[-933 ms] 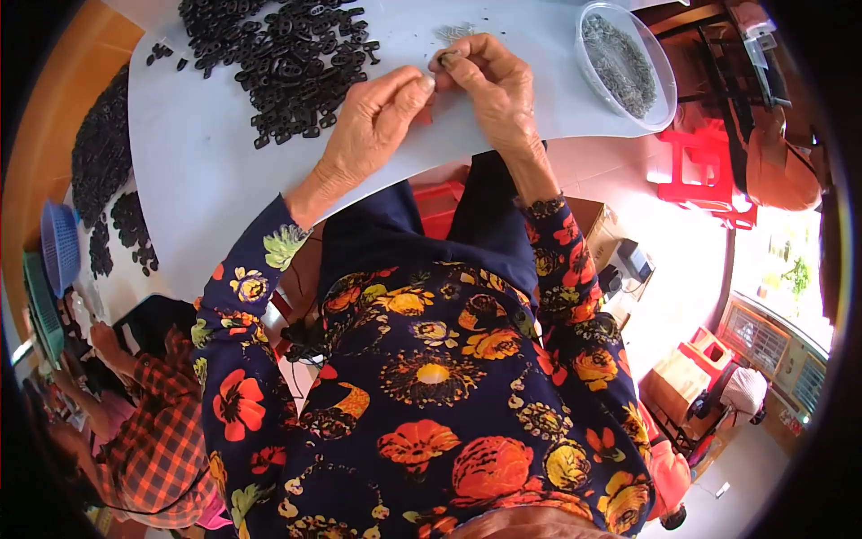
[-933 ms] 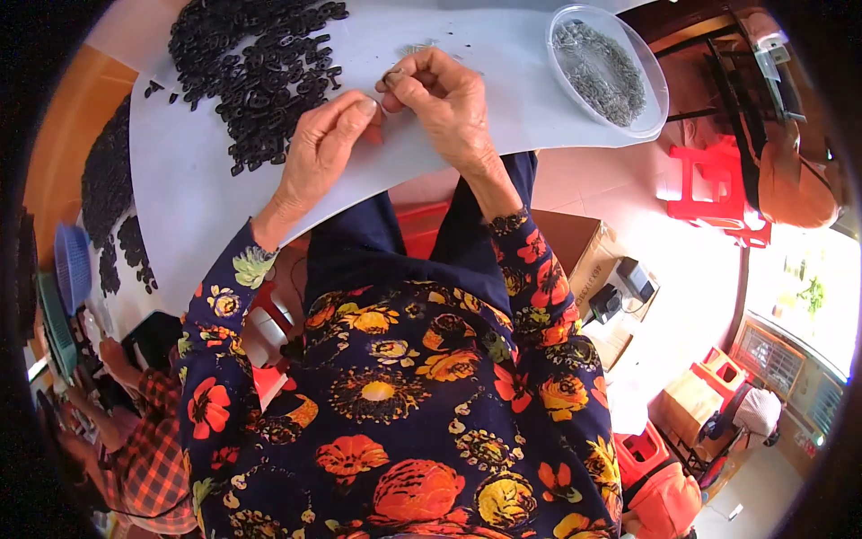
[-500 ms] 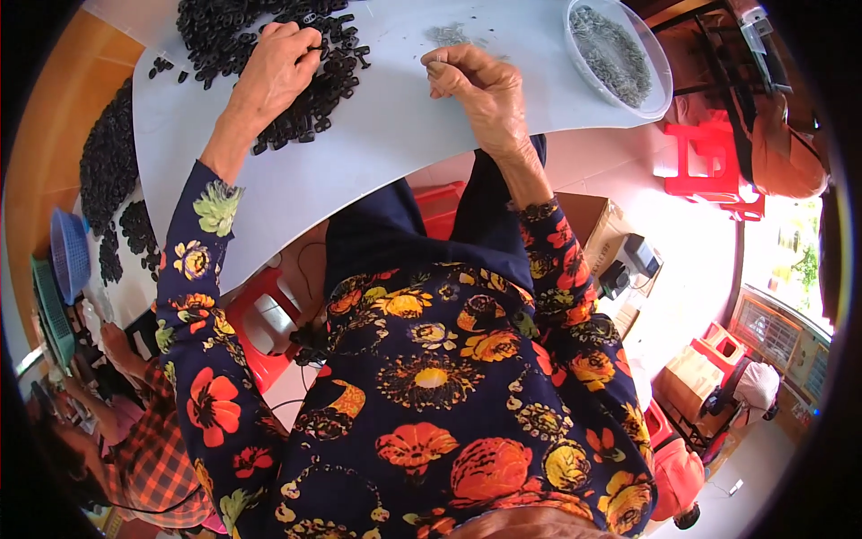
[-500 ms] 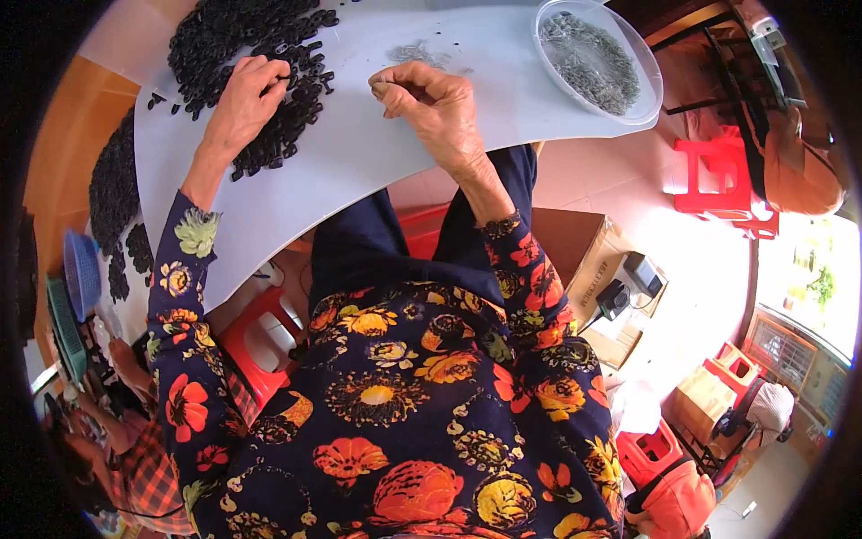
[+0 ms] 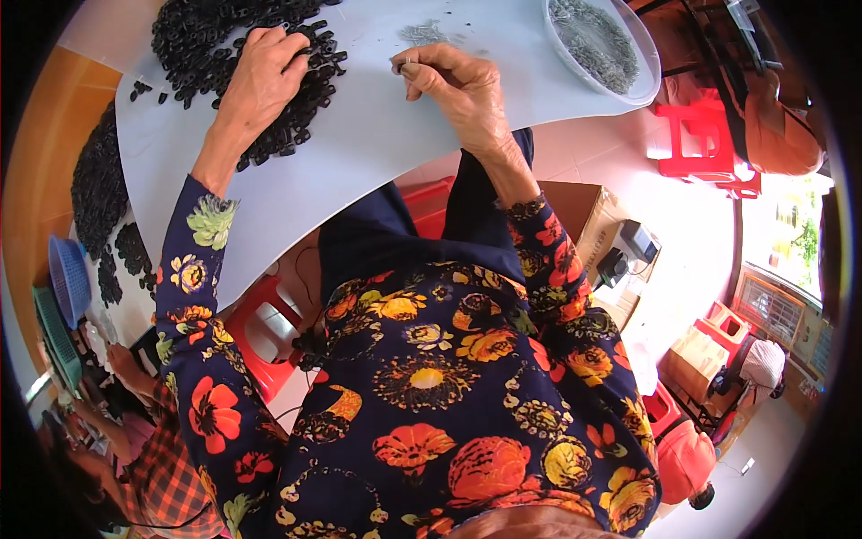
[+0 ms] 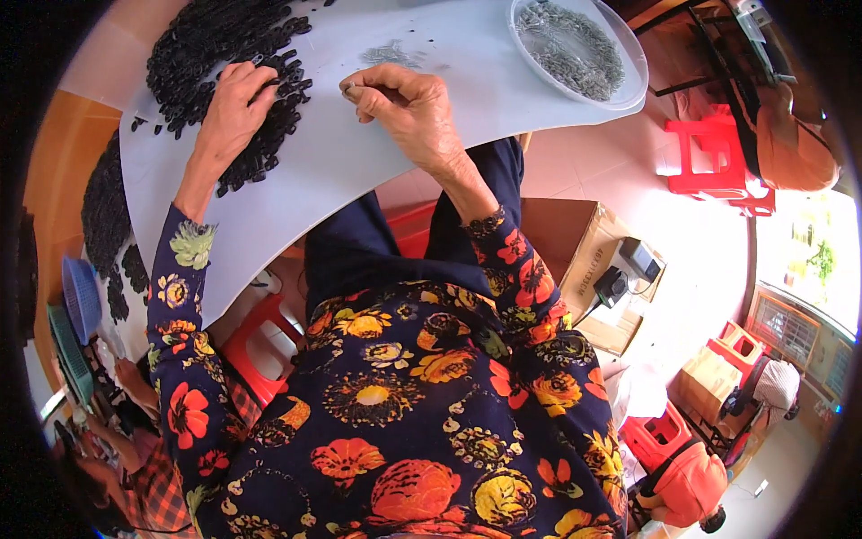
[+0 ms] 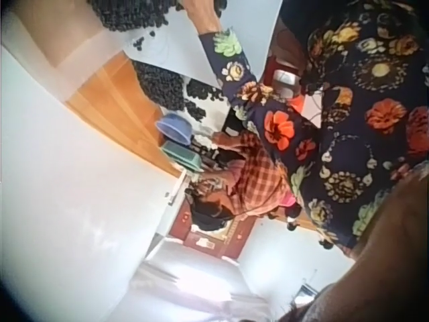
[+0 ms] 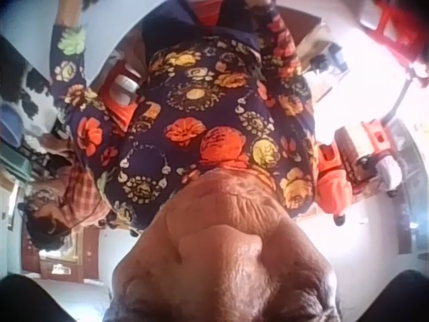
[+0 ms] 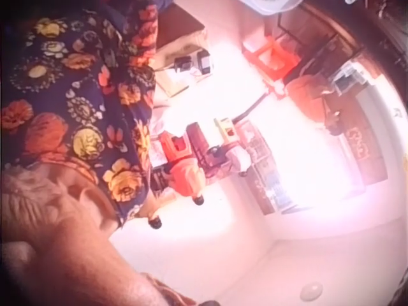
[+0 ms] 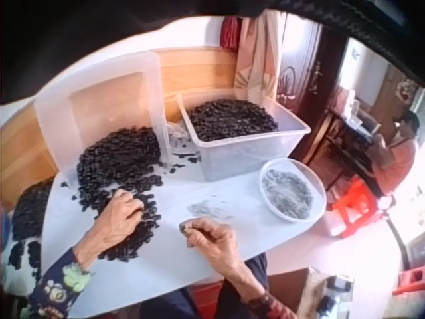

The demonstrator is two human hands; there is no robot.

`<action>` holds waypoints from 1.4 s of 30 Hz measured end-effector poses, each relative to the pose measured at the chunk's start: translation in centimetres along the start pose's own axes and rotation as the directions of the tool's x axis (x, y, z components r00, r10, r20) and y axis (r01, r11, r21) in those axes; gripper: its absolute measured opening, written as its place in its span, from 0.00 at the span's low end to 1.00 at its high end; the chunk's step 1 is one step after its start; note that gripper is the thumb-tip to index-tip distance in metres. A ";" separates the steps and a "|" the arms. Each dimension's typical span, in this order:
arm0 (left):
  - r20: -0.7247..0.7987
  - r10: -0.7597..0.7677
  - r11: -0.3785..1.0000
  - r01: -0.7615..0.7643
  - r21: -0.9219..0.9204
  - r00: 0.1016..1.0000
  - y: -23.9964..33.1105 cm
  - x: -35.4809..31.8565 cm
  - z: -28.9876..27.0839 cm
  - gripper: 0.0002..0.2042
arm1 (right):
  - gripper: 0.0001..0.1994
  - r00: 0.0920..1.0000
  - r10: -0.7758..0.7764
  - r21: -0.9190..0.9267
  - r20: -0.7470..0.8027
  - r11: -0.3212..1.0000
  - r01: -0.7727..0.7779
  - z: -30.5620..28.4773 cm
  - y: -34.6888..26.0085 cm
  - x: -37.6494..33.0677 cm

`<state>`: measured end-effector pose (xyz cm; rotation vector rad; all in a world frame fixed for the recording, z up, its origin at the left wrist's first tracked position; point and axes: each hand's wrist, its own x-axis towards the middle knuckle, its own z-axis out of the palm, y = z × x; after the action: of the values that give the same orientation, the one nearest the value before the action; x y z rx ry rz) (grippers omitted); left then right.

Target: The person assembles plastic fasteners by inserting small metal pins into the plastic pieces by hand.

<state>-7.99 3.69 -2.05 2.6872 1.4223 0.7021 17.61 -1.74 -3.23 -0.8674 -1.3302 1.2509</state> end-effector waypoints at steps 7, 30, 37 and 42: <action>0.346 -0.331 0.220 0.428 -0.877 0.878 3.0 0.3 -0.4 0.11 | 0.07 1.000 -0.018 0.101 -0.015 0.995 0.019 -0.2 0.1 -0.2; 0.458 -0.099 0.599 0.420 -0.682 0.884 7.4 3.7 -2.1 0.14 | 0.10 0.998 -0.047 -0.007 -0.052 0.999 0.046 0.5 0.0 -0.3; 0.410 0.035 0.714 0.265 -0.648 0.911 7.0 4.7 -1.1 0.17 | 0.12 0.993 -0.073 0.011 -0.096 0.997 0.074 0.7 0.0 -0.2; 0.319 -0.162 0.564 0.353 -0.747 0.934 8.4 2.9 0.1 0.20 | 0.11 0.986 -0.076 -0.008 -0.149 0.997 0.075 0.6 -0.3 -0.1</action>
<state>0.04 1.08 0.79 1.7334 1.0411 0.7471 17.12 -2.01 -2.91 -0.8867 -1.2338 1.1041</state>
